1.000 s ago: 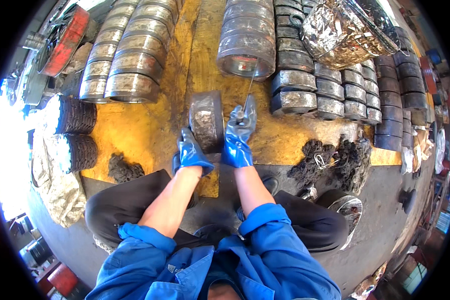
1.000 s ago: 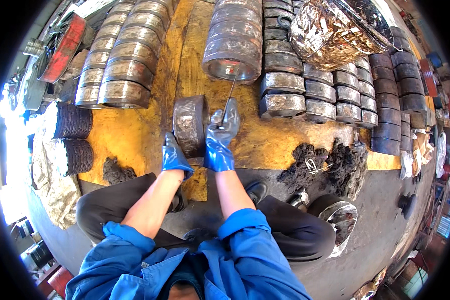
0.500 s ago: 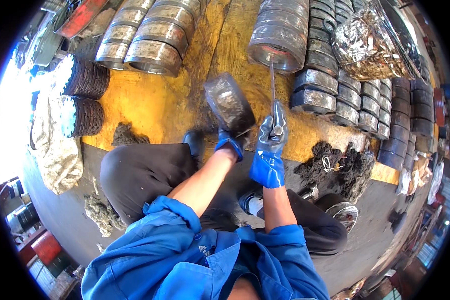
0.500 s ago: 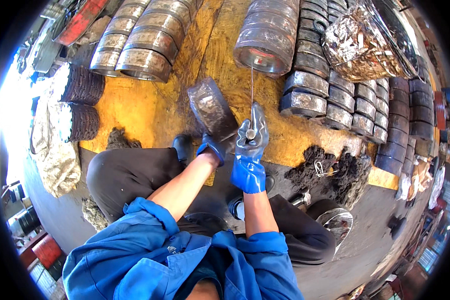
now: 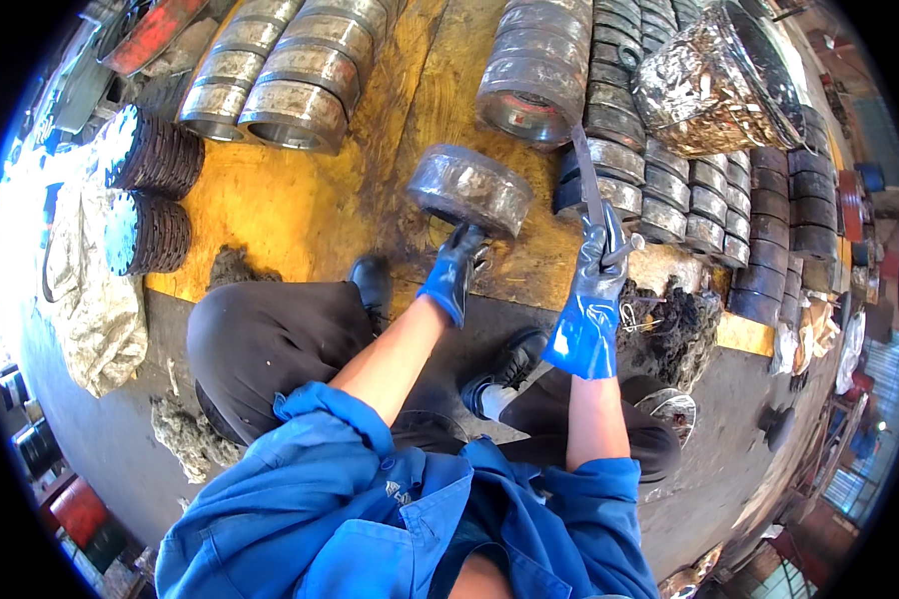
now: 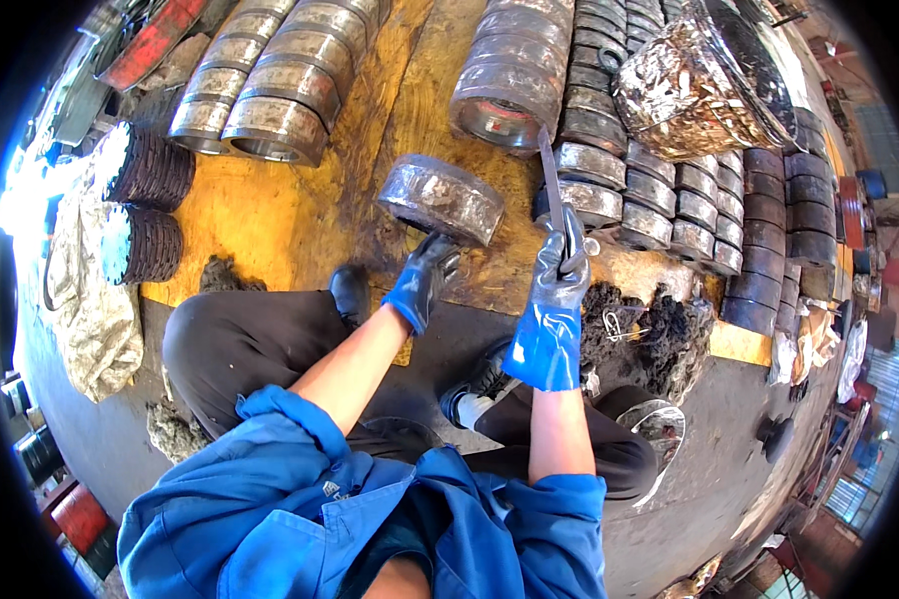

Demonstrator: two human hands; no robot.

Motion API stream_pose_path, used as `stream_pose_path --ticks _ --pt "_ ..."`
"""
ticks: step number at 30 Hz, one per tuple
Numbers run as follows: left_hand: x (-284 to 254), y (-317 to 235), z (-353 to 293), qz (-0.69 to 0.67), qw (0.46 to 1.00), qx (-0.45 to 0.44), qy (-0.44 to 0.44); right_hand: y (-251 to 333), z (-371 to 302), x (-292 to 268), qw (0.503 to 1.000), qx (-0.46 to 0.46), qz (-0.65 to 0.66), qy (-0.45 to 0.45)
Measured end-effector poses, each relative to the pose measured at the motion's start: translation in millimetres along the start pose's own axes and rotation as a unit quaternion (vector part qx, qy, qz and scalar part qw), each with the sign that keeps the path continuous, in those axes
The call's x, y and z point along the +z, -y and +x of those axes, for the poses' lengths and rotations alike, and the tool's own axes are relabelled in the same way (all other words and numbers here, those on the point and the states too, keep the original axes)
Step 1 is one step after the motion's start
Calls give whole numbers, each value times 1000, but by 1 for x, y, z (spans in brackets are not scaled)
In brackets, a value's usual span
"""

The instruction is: The person sits on the floor and cleans a cylindrical metal part using a wire brush. They repeatedly scrub the surface of the part, rotate it to access different areas, and place it back on the floor among other similar parts.

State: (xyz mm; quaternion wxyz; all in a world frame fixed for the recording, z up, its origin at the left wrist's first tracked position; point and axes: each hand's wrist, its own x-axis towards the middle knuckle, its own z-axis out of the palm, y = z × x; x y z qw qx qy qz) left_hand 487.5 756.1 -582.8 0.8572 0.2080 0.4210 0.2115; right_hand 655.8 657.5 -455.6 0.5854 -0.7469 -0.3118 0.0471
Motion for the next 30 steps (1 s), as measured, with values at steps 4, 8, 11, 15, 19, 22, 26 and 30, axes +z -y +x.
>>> stream_pose_path --ticks 4,8,11,15,19,22,26,30 --pt "15 -4 -9 146 982 120 -24 43 3 -41 998 17 5 57" --pt "43 -14 -3 258 933 219 -122 70 6 -99 984 115 125 54" --pt "59 -16 21 447 842 258 -155 65 2 -129 998 -47 -40 31" --pt "80 -80 84 665 728 135 -100 85 2 -127 996 81 22 5" --pt "50 -117 99 496 859 82 -100 94 16 -120 991 103 90 -4" --pt "57 -140 81 363 926 21 -103 89 22 -123 984 142 101 23" --pt "81 -225 13 307 942 114 -70 69 11 -107 959 221 140 107" --pt "110 -302 -47 438 858 260 -61 35 5 -75 920 308 197 143"
